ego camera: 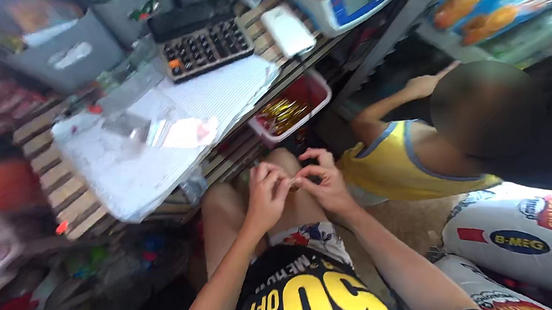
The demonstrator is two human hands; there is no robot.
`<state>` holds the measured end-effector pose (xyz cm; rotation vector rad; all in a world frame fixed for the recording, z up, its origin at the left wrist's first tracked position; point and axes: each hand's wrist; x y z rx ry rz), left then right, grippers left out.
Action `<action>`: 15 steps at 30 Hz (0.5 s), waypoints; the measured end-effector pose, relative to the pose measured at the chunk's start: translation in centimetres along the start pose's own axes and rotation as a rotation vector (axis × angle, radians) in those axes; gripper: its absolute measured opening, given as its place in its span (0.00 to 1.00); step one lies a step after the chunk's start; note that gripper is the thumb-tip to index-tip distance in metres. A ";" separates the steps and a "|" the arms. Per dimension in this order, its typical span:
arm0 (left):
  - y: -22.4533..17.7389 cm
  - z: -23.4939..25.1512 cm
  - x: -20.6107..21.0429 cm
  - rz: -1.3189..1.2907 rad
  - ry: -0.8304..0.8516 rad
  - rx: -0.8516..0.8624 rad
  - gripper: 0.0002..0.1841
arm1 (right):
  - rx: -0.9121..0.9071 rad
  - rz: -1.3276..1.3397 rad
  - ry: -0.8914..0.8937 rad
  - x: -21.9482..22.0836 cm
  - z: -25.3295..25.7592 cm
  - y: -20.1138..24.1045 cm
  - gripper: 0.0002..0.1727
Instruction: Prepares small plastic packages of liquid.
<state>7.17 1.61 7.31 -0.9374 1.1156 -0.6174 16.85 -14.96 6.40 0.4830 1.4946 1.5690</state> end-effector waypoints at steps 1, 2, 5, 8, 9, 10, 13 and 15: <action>0.1 0.4 -0.1 -0.014 0.005 0.003 0.14 | -0.016 0.010 0.005 -0.1 0.1 0.0 0.09; 0.0 0.7 -0.2 -0.049 0.020 -0.021 0.14 | -0.039 0.014 0.009 -0.1 0.3 0.1 0.10; -0.7 1.4 -0.7 -0.328 0.102 -0.287 0.08 | -0.161 -0.041 0.007 -0.2 0.7 0.1 0.12; -1.2 1.4 -0.6 -0.566 0.094 -0.488 0.08 | -0.373 -0.267 -0.014 -0.3 0.9 0.1 0.10; -1.2 1.2 -0.6 -0.605 0.088 -0.512 0.09 | -0.439 -0.351 -0.019 -0.3 0.9 0.2 0.10; -1.2 1.1 -0.6 -0.638 0.079 -0.524 0.09 | -0.489 -0.419 -0.023 -0.4 0.9 0.3 0.09; -1.3 0.6 -0.3 -0.681 0.026 -0.525 0.09 | -0.516 -0.498 -0.014 -0.1 0.8 1.0 0.06; -1.5 0.3 -0.1 -0.672 -0.008 -0.517 0.08 | -0.459 -0.486 -0.013 0.4 0.6 1.4 0.04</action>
Point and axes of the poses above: each hand's wrist, its own z-axis towards the middle knuckle, its own x-axis out of the palm, y = z × x, and after that the axes turned 3 degrees about -x, right-handed
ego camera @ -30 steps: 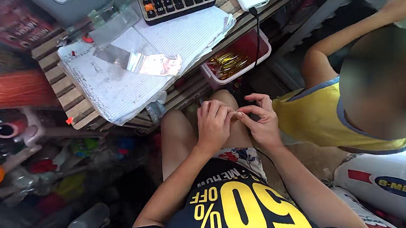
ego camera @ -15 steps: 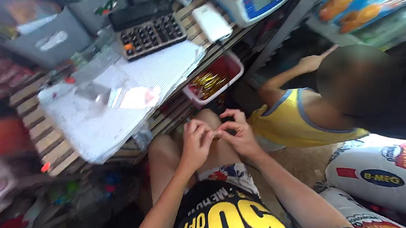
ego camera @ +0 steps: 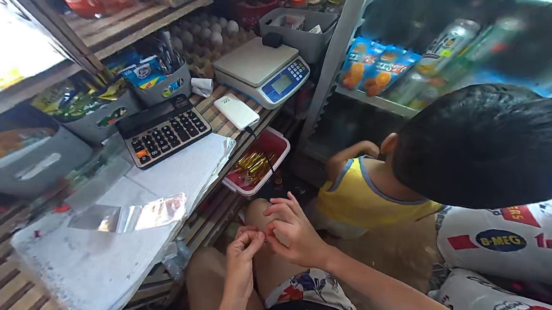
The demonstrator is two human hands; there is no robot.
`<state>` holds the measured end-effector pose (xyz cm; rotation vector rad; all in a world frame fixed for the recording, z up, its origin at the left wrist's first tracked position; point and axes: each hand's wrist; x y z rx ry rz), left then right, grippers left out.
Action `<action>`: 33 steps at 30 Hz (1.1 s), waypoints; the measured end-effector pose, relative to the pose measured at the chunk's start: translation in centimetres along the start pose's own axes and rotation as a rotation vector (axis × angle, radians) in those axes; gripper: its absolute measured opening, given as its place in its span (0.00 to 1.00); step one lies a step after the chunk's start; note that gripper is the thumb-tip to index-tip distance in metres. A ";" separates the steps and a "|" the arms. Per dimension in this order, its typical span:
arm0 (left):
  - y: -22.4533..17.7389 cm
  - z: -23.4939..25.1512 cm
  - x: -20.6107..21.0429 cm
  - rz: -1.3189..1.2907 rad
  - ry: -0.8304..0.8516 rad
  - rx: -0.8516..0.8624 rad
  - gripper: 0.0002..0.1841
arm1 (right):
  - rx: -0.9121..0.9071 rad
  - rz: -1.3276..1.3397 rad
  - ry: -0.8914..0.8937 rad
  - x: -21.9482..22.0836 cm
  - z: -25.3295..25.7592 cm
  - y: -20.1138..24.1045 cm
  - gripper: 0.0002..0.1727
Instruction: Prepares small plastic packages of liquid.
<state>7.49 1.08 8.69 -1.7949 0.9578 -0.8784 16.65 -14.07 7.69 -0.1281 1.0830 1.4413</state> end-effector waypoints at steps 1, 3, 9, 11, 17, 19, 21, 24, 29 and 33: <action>0.1 -0.2 0.1 0.008 -0.013 0.011 0.07 | 0.029 0.009 -0.001 0.3 -0.1 0.2 0.04; 0.4 -0.4 0.2 0.021 -0.031 0.023 0.06 | 0.088 0.054 0.000 1.0 -0.4 0.6 0.04; 0.8 -1.0 0.5 -0.010 -0.007 -0.012 0.07 | 0.447 0.612 0.096 1.0 -1.3 0.5 0.15; 0.9 -1.0 0.5 -0.021 -0.018 -0.007 0.08 | 0.340 0.444 0.050 1.0 -1.4 0.4 0.15; 0.4 -1.7 0.7 0.033 -0.010 0.029 0.08 | -0.073 -0.042 -0.092 -0.3 -1.2 0.6 0.09; 0.5 -1.8 0.7 0.028 -0.004 0.026 0.08 | -0.017 0.022 -0.116 -0.2 -1.5 0.7 0.09; 0.6 -1.7 0.6 0.069 -0.008 0.039 0.09 | 0.034 0.163 -0.104 0.1 -1.9 0.9 0.07; 0.8 -1.4 0.4 0.405 -0.071 0.246 0.09 | -0.034 0.200 -0.105 0.8 -2.6 0.6 0.07; 0.2 -0.5 0.1 0.768 -0.147 0.616 0.05 | -0.083 0.153 -0.151 1.3 -2.6 0.4 0.08; 0.7 -0.3 -0.3 0.768 -0.090 0.675 0.08 | 0.034 0.180 -0.181 1.4 -1.9 0.5 0.09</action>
Point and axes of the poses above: each hand's wrist, its own z-axis towards the middle knuckle, its own x-axis out of the palm, y = z × x, and after that the axes turned 3 degrees about -x, right-handed
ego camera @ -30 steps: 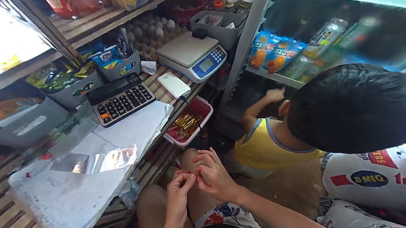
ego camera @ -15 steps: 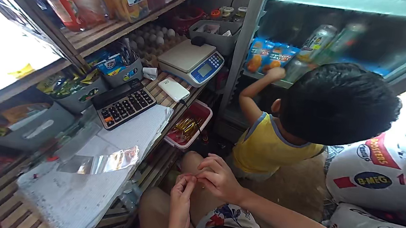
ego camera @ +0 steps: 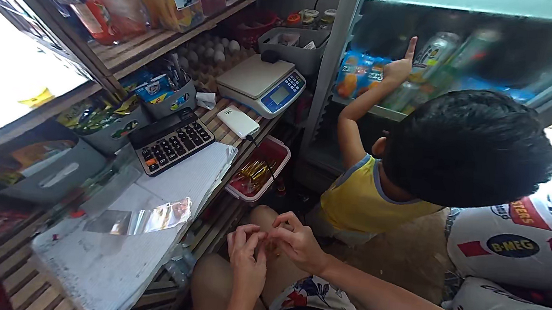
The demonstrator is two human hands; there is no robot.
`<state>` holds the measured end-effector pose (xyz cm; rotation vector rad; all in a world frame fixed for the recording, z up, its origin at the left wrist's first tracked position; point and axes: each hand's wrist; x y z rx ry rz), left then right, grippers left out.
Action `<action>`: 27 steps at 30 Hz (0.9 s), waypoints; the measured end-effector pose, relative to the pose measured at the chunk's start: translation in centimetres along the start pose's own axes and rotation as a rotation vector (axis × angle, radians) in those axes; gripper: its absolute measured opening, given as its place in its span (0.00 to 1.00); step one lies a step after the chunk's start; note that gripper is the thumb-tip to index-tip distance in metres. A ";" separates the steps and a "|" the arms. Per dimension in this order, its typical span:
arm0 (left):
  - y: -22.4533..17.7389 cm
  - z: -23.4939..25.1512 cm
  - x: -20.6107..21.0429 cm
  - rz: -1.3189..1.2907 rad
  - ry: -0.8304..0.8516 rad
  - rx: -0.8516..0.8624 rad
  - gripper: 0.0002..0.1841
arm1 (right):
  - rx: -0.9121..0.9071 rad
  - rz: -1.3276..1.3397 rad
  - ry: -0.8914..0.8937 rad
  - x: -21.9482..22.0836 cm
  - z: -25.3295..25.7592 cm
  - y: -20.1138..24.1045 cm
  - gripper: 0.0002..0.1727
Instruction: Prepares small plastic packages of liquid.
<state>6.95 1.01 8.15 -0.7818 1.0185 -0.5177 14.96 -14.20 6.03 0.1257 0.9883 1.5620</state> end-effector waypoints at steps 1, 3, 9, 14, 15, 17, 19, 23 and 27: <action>0.1 -0.1 0.0 -0.005 0.007 -0.001 0.08 | 0.022 0.013 0.000 0.0 0.1 0.0 0.09; 0.3 -0.4 0.0 -0.033 0.023 -0.029 0.10 | 0.056 0.045 0.006 -0.1 0.5 0.0 0.09; 0.6 -0.6 0.5 -0.095 -0.022 -0.090 0.08 | 0.024 0.083 0.083 -0.3 0.6 -0.6 0.10; 0.3 -0.8 1.0 -0.039 -0.092 -0.028 0.06 | -0.080 -0.102 0.019 -0.7 1.8 -0.1 0.10; 0.3 -0.9 1.1 -0.025 -0.103 -0.015 0.06 | -0.097 -0.120 0.013 -0.9 2.1 0.1 0.10; 0.2 -1.0 1.3 -0.002 -0.119 0.015 0.06 | -0.133 -0.139 0.026 -1.3 2.7 0.4 0.09; 0.0 -1.1 1.5 -0.012 -0.116 0.031 0.06 | -0.131 -0.081 0.052 -1.5 3.0 0.4 0.08; -0.4 -0.9 1.6 -0.146 -0.074 0.032 0.05 | 0.106 0.341 0.153 -1.4 2.1 0.0 0.14; -0.6 -0.7 1.3 -0.189 -0.096 0.027 0.07 | 0.272 0.504 0.265 -0.3 -0.8 -1.0 0.25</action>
Point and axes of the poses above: each hand's wrist, its own z-axis towards the middle knuckle, its own x-axis out of the palm, y = z × x, and after that the axes turned 3 degrees about -x, right-handed
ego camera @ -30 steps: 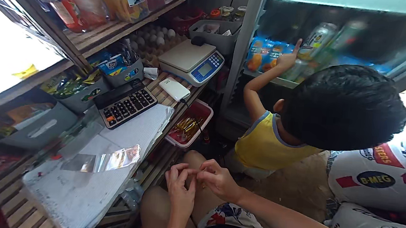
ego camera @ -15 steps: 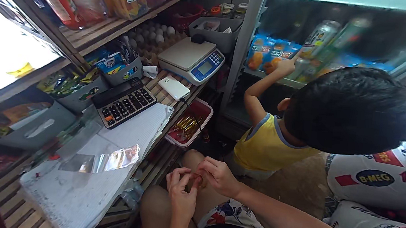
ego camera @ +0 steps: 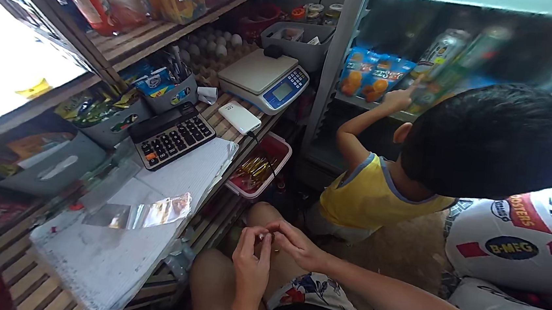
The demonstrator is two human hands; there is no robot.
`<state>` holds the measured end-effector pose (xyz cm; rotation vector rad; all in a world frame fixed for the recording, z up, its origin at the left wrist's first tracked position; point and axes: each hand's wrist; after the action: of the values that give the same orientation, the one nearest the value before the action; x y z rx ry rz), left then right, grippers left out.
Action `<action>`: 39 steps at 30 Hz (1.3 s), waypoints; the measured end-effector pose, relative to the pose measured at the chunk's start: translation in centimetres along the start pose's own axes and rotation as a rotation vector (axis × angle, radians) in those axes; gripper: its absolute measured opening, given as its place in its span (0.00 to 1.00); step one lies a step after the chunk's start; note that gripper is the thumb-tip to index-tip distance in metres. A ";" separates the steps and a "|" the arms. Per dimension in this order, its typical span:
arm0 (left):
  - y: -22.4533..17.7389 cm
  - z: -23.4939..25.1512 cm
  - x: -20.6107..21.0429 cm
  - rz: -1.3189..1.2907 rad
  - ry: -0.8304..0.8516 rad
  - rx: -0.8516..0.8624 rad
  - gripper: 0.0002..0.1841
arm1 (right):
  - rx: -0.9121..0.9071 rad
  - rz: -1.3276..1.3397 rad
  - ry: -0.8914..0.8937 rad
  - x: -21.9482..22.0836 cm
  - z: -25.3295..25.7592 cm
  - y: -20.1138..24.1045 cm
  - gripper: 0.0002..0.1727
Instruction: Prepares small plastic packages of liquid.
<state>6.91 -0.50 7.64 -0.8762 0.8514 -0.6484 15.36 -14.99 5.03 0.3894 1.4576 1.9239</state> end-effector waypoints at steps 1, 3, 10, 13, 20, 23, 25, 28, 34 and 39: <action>-0.2 0.1 -0.2 0.006 0.001 0.006 0.08 | 0.014 0.010 -0.004 0.3 -0.3 -0.2 0.24; -0.5 0.3 -0.5 0.037 -0.003 0.049 0.09 | 0.007 0.013 -0.025 0.8 -0.4 -0.2 0.20; -3.0 0.2 -2.4 0.083 -0.056 0.079 0.13 | -0.115 0.143 -0.065 2.0 0.8 1.9 0.15; -3.9 -0.1 -3.2 -0.038 -0.107 0.074 0.12 | -0.211 0.153 -0.027 2.6 1.5 2.7 0.15; -5.8 -0.2 -4.6 -0.114 -0.206 0.194 0.12 | -0.335 0.210 0.020 4.0 3.0 4.9 0.14; -5.7 -0.4 -4.7 -0.134 -0.202 0.183 0.12 | -0.315 0.234 0.038 4.3 2.9 4.8 0.14; -5.6 -0.3 -4.9 -0.133 -0.186 0.168 0.13 | -0.285 0.244 0.059 4.3 2.6 4.5 0.14; -5.6 0.1 -5.6 -0.117 -0.198 0.170 0.12 | -0.304 0.142 0.132 3.8 2.9 4.0 0.14; -5.3 0.6 -6.5 -0.087 -0.180 0.208 0.11 | -0.415 -0.461 0.116 2.7 6.0 3.2 0.12; -3.5 -1.2 -6.5 0.031 -0.068 0.169 0.17 | -0.338 -0.733 0.121 1.0 11.1 -1.3 0.17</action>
<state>2.07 2.41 12.57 -0.7273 0.7363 -0.6496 21.76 -6.06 7.24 -0.3798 1.0952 1.5452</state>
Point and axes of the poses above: each hand's wrist, its own z-axis towards the middle knuckle, its own x-axis out of the palm, y = z × x, and after that the axes turned 3 degrees about -x, right-handed
